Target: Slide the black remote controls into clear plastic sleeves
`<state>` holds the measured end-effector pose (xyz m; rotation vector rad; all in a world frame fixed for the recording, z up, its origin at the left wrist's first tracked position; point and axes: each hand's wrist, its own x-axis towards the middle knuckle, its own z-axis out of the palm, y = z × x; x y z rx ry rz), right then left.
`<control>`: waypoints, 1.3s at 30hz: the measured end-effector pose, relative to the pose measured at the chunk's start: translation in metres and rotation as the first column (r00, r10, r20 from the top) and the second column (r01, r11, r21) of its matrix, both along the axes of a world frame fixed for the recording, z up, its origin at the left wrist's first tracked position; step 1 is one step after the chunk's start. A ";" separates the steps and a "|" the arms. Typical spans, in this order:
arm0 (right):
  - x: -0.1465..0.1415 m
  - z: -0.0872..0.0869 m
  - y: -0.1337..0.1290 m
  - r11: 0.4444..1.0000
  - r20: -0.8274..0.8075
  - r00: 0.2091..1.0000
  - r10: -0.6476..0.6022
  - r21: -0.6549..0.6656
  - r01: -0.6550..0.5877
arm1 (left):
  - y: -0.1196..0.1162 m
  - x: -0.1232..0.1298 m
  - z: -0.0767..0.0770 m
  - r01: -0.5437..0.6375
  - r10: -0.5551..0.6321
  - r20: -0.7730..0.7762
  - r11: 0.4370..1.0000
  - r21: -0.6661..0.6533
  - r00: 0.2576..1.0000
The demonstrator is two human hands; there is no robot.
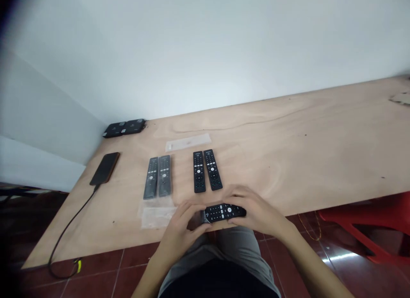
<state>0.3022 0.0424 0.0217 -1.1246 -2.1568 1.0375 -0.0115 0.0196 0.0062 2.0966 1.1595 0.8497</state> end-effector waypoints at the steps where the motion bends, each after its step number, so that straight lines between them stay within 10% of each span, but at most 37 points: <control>1: -0.001 0.000 0.000 1.000 -0.005 1.000 -0.001 -0.002 0.001 | 0.001 0.000 0.000 -0.001 0.001 0.002 1.000 0.000 1.000; 39: -0.034 -0.003 -0.001 0.992 -0.054 0.997 -0.049 -0.121 0.042 | 0.006 0.003 0.010 0.039 -0.039 -0.054 0.999 0.007 0.998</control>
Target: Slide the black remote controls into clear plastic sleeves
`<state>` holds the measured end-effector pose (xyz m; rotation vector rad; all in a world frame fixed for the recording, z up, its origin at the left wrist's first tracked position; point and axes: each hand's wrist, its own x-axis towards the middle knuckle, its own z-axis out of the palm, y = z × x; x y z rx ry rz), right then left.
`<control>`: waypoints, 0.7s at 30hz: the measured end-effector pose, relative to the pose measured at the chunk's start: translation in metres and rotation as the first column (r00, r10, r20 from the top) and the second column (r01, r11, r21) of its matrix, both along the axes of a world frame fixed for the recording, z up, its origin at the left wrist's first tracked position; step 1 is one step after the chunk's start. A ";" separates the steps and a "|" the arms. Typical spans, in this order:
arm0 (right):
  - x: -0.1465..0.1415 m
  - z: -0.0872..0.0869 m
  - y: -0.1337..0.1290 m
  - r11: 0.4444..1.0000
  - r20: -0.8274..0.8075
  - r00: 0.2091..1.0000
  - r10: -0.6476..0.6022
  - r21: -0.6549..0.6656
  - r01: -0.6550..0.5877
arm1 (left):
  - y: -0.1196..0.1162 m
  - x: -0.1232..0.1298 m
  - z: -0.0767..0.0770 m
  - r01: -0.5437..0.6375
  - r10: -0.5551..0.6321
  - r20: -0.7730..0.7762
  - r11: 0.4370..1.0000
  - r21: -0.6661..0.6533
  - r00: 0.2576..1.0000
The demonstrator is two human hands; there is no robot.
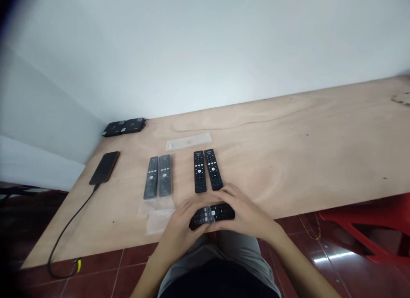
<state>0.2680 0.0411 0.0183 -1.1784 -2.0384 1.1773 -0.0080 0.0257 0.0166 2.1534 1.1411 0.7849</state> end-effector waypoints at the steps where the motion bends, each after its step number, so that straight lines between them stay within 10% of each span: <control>1: 0.006 -0.001 -0.003 0.998 -0.005 0.998 -0.059 0.005 0.059 | 0.000 -0.001 0.000 -0.010 0.010 -0.008 1.000 -0.004 1.000; 8: 0.023 -0.012 -0.037 0.933 0.014 0.934 -0.358 0.035 0.357 | -0.002 -0.003 -0.002 -0.028 0.027 -0.026 1.000 -0.003 0.999; 21: -0.037 -0.014 -0.035 0.939 -0.165 0.927 -0.337 0.011 0.343 | 0.008 0.013 0.002 0.027 -0.027 -0.035 1.000 0.004 0.999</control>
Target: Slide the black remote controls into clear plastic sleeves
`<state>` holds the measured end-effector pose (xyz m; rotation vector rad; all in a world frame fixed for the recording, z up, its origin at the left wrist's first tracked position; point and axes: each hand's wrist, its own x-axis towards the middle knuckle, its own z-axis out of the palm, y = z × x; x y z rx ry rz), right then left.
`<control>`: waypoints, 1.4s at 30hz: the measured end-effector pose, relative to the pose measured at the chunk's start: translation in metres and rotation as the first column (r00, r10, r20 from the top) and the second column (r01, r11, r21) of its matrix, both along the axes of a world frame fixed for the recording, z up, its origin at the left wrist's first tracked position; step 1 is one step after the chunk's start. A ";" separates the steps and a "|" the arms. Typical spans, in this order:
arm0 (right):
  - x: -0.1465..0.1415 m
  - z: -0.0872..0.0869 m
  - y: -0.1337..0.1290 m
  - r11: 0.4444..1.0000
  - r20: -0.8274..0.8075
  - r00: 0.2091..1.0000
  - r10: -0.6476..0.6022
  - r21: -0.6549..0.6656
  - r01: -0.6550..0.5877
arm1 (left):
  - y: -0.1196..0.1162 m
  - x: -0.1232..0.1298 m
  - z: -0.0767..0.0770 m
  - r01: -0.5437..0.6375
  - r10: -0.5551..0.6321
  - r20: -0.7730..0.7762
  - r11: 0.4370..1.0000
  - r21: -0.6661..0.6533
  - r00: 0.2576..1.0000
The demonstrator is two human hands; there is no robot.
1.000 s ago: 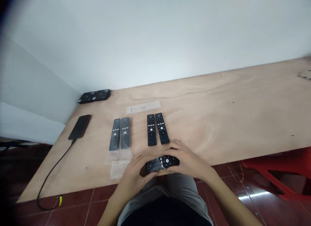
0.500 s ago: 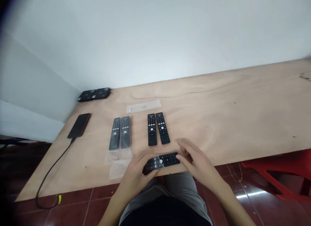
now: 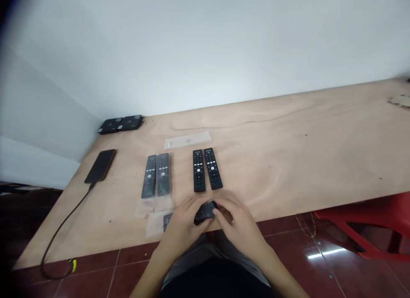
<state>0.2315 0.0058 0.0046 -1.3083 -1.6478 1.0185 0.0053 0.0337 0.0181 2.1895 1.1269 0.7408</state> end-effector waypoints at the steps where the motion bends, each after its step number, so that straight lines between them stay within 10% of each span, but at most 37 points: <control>1: -0.003 -0.001 0.001 1.000 -0.005 1.000 -0.004 0.005 0.004 | 0.001 0.002 -0.001 -0.006 0.006 -0.003 1.000 0.006 1.000; 15: -0.014 -0.012 0.008 0.971 -0.295 0.939 -0.177 -0.206 0.119 | 0.001 0.010 -0.002 -0.037 0.037 0.001 0.998 0.042 0.999; 25: -0.006 -0.003 0.008 0.868 -0.616 0.664 -0.424 -0.486 0.103 | -0.006 0.008 0.007 0.027 -0.020 -0.094 0.997 0.078 0.995; 31: 0.005 -0.012 0.007 0.875 -0.523 0.731 -0.438 -0.435 0.214 | -0.006 -0.003 0.001 0.048 -0.034 -0.144 0.994 0.095 0.989; 36: 0.023 -0.003 0.009 0.964 -0.211 0.942 -0.262 -0.094 0.247 | -0.007 -0.021 0.002 0.135 -0.112 -0.212 0.986 0.098 0.971; 42: 0.031 0.033 0.016 0.937 0.064 0.945 0.321 -0.166 -0.307 | -0.006 -0.031 0.017 0.267 -0.228 -0.301 0.959 0.092 0.926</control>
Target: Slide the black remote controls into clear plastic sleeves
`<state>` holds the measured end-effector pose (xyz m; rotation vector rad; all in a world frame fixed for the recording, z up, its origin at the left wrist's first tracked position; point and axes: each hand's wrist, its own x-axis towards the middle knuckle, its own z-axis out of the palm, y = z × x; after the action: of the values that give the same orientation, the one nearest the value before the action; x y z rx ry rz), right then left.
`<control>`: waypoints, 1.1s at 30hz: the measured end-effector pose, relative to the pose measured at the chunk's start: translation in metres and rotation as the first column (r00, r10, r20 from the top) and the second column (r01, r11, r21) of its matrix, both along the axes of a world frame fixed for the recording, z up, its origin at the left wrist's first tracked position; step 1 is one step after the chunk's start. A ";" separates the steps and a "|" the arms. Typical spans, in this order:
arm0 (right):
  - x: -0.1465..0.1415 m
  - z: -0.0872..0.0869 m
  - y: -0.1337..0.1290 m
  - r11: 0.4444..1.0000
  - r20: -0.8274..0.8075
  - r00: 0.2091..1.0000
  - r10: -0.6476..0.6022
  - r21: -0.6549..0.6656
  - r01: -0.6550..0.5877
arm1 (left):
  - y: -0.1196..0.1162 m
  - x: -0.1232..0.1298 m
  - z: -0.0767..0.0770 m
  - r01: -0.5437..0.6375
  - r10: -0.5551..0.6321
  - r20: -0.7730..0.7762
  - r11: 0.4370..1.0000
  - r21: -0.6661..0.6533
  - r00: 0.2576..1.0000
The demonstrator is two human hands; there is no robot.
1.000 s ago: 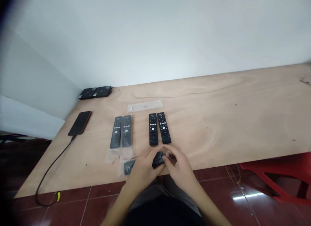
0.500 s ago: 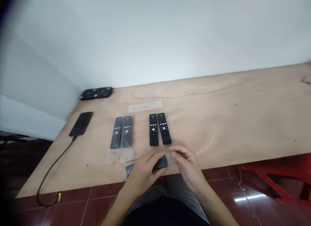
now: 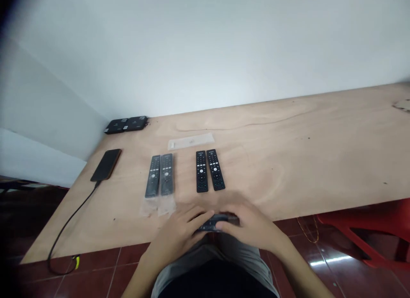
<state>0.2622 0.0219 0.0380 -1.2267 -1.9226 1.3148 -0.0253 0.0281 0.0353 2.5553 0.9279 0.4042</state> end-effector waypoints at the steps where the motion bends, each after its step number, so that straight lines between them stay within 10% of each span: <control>1: 0.001 0.003 0.001 0.996 0.039 0.996 0.084 -0.045 -0.082 | 0.000 -0.002 0.003 0.008 -0.008 0.012 1.000 -0.012 1.000; 7: 0.001 -0.001 -0.004 0.917 -0.068 0.955 0.287 -0.270 -0.295 | 0.001 -0.022 0.023 0.070 -0.054 0.117 0.988 -0.136 0.992; 12: -0.025 -0.010 -0.012 0.924 -0.208 0.970 0.126 -0.332 -0.191 | 0.023 -0.033 0.040 0.085 -0.074 0.123 0.993 -0.084 0.990; 17: -0.073 -0.023 -0.005 0.963 -0.159 0.980 -0.119 -0.258 0.075 | 0.072 -0.041 0.043 0.087 -0.088 0.054 0.996 0.020 0.995; 23: -0.112 -0.029 0.021 0.990 -0.036 0.990 -0.134 -0.051 0.132 | 0.115 -0.051 0.031 0.073 -0.072 -0.027 0.996 0.042 0.997; 33: -0.139 -0.040 0.031 0.948 0.159 0.949 -0.274 0.212 0.238 | 0.096 -0.038 0.016 -0.348 0.376 -0.049 0.894 0.281 0.925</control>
<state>0.1235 0.0534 -0.0019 -1.4858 -1.8839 0.8875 -0.0636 0.1240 0.0513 2.6569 1.4927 0.5407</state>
